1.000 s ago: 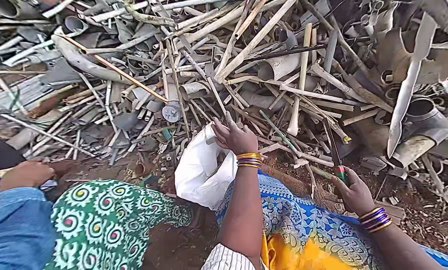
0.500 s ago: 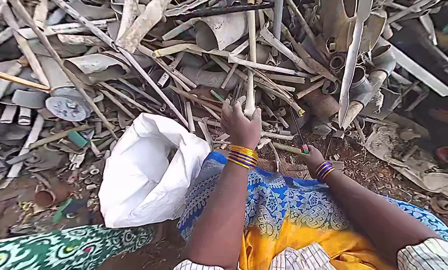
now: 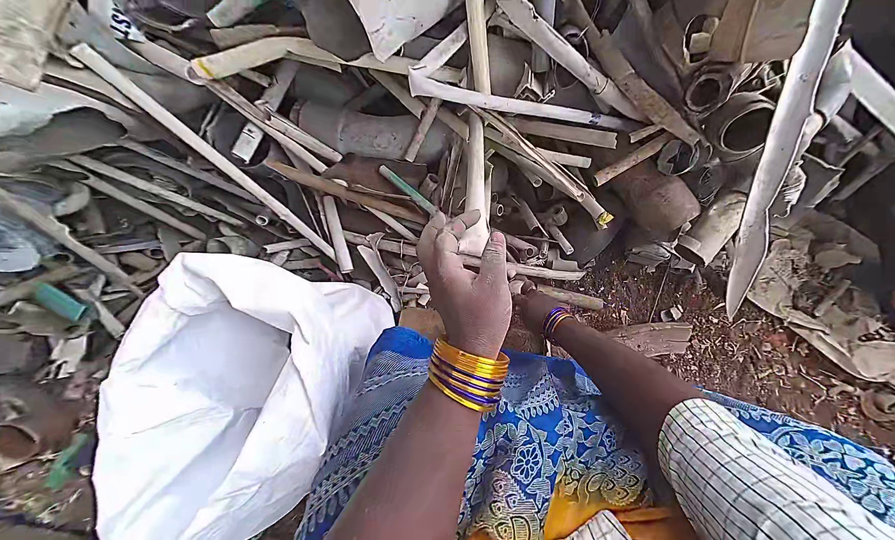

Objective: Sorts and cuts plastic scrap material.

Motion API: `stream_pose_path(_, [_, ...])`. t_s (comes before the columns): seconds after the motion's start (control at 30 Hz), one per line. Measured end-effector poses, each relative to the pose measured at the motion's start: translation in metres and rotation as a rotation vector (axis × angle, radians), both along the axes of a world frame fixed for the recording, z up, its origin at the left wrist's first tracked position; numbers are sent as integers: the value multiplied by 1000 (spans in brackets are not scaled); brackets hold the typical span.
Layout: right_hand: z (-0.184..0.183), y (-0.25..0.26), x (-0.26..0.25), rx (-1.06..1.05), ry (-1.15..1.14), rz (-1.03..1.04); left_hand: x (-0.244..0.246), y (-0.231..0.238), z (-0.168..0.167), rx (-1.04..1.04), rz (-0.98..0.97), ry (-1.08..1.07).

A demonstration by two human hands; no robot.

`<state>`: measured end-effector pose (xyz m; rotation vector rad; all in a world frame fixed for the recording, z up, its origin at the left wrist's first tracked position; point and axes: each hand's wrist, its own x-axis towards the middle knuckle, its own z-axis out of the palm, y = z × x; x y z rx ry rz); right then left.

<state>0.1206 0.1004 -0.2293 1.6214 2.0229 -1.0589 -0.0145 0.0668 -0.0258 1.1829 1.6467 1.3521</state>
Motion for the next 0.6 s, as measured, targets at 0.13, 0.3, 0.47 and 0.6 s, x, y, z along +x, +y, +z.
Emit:
stream_pose_path(0.13, [-4, 3, -34, 0, -83, -31, -1, 2, -4, 37, 29, -20])
stream_pose_path(0.3, [6, 1, -15, -7, -81, -72, -5, 3, -1, 38, 32, 36])
stream_pose_path(0.47, [49, -12, 58, 57, 205, -279, -8, -4, 12, 58, 34, 64])
stream_pose_path(0.6, [108, -45, 141, 136, 157, -537, -8, -10, 16, 80, 39, 52])
